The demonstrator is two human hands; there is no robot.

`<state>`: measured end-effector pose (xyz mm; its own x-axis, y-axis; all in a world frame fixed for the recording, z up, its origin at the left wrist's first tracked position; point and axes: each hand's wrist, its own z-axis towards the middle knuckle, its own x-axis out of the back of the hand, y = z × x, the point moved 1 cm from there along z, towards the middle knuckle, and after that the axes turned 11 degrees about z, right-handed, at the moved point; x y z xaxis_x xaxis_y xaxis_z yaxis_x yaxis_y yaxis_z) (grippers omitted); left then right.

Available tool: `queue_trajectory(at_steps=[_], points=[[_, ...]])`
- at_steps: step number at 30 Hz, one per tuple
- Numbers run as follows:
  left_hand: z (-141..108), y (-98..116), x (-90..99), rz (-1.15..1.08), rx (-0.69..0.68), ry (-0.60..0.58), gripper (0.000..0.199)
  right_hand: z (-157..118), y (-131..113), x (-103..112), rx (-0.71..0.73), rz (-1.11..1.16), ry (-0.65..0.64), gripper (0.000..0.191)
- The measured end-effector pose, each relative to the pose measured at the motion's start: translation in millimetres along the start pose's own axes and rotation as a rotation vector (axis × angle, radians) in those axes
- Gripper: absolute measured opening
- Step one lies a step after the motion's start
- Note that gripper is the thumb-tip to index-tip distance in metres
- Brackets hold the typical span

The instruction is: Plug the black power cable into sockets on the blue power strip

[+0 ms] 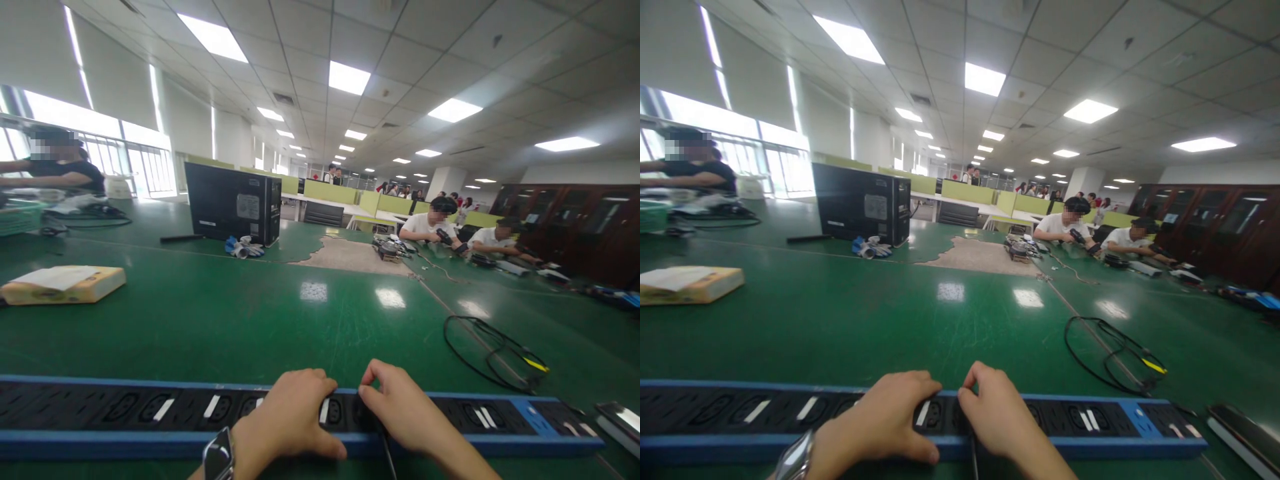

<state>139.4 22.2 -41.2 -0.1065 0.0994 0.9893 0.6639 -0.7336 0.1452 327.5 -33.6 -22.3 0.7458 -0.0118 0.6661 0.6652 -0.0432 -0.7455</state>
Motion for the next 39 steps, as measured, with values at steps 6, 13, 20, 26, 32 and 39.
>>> queue_trajectory(at_steps=[6, 13, 20, 26, 32, 39], points=[[-0.7, 0.5, 0.3, 0.004, 0.009, -0.009, 0.072, 2.0, -2.9, 5.6, -0.053, 0.025, -0.113, 0.008], [0.6, -0.5, 0.1, 0.018, -0.013, -0.008, 0.074, 8.3, 13.7, 9.3, -0.151, 0.208, -0.140, 0.008], [-0.3, 1.1, 2.1, 0.013, -0.014, -0.010, 0.076, 9.6, 13.9, 2.7, -0.139, 0.280, -0.179, 0.005], [-0.6, 1.1, 0.7, 0.031, -0.004, -0.008, 0.072, 11.3, 4.0, 1.6, -0.103, 0.181, -0.137, 0.004], [0.0, 2.0, 1.7, 0.022, 0.000, -0.014, 0.074, 13.0, 7.7, 1.2, -0.144, 0.198, -0.184, 0.003], [-0.2, 2.5, 2.4, 0.020, -0.008, -0.013, 0.075, 9.6, 3.2, 1.3, -0.103, 0.117, -0.148, 0.006]])
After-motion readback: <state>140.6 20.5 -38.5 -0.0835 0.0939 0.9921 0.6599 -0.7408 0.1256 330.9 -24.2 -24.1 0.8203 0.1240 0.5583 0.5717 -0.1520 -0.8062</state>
